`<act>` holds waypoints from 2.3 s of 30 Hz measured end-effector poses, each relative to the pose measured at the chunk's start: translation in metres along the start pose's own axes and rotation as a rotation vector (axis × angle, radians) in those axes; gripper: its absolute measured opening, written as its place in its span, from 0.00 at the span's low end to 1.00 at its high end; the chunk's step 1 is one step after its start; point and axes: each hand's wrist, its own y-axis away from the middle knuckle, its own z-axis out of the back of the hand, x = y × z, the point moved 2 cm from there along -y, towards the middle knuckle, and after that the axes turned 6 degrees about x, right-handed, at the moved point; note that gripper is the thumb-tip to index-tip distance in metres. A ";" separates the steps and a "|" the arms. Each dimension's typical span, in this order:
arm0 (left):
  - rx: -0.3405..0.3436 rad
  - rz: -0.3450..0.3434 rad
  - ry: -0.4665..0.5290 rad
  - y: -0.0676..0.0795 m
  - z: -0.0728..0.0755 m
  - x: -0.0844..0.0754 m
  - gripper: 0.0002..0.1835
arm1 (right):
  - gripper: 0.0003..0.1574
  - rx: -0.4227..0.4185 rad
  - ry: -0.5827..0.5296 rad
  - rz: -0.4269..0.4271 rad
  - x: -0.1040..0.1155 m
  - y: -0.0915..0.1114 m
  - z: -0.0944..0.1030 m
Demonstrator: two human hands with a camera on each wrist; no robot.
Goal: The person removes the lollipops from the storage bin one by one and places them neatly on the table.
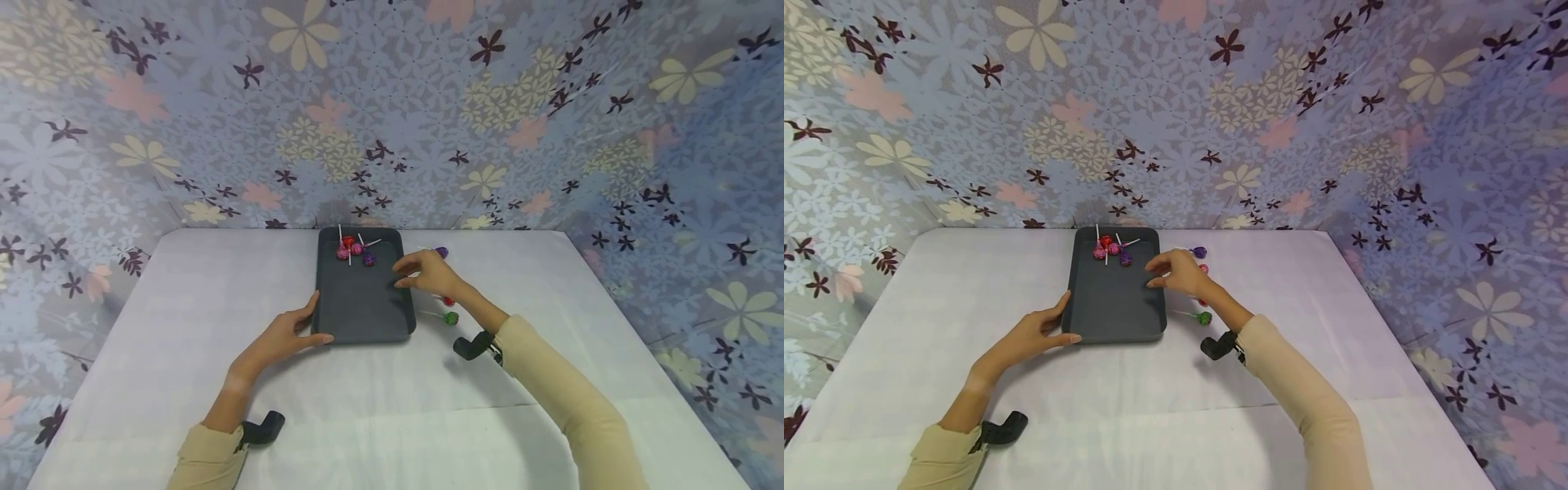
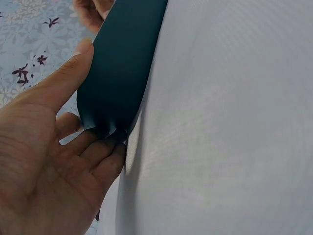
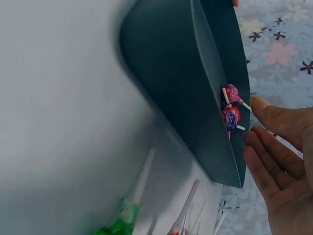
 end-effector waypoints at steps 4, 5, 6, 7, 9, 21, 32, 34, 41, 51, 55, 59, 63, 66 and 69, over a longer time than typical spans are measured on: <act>-0.004 -0.002 -0.020 0.000 0.002 -0.001 0.54 | 0.21 0.000 0.009 -0.008 0.002 -0.013 -0.002; -0.003 -0.001 -0.018 0.001 0.002 -0.001 0.54 | 0.22 -0.003 0.014 -0.011 0.003 -0.017 -0.003; -0.001 -0.001 -0.016 0.001 0.002 -0.001 0.54 | 0.22 -0.009 0.024 -0.019 0.003 -0.020 -0.003; 0.000 0.000 -0.012 0.001 0.002 -0.001 0.54 | 0.23 -0.014 0.033 -0.026 0.003 -0.024 -0.004; 0.002 0.004 0.008 0.001 0.002 -0.001 0.54 | 0.23 -0.025 0.048 -0.045 0.004 -0.031 -0.005; 0.002 -0.021 0.004 0.001 0.002 -0.001 0.54 | 0.27 -0.059 0.098 -0.136 0.010 -0.060 -0.011; -0.013 -0.015 -0.020 0.000 0.003 0.000 0.53 | 0.26 -0.041 0.130 -0.169 0.004 -0.076 -0.012; -0.014 -0.017 -0.024 0.000 0.003 0.001 0.53 | 0.25 -0.043 0.155 -0.167 0.003 -0.079 -0.013; -0.013 -0.010 -0.022 -0.001 0.001 0.003 0.53 | 0.28 -0.005 0.169 -0.214 0.004 -0.088 -0.016; -0.012 -0.006 -0.025 -0.002 0.003 0.002 0.53 | 0.29 -0.011 0.274 -0.284 0.004 -0.097 -0.018; -0.010 -0.009 -0.026 -0.003 0.002 0.002 0.53 | 0.29 -0.009 0.323 -0.304 0.001 -0.101 -0.020; -0.007 -0.009 -0.025 -0.004 0.002 0.001 0.53 | 0.29 0.006 0.346 -0.317 0.001 -0.104 -0.022; -0.009 -0.012 -0.036 -0.005 0.003 0.002 0.53 | 0.29 0.007 0.346 -0.322 0.001 -0.106 -0.023; -0.010 -0.015 -0.041 -0.005 0.004 0.002 0.53 | 0.28 0.009 0.331 -0.325 0.001 -0.106 -0.023; -0.007 -0.017 -0.041 -0.004 0.005 0.002 0.53 | 0.26 0.016 0.307 -0.328 0.002 -0.107 -0.023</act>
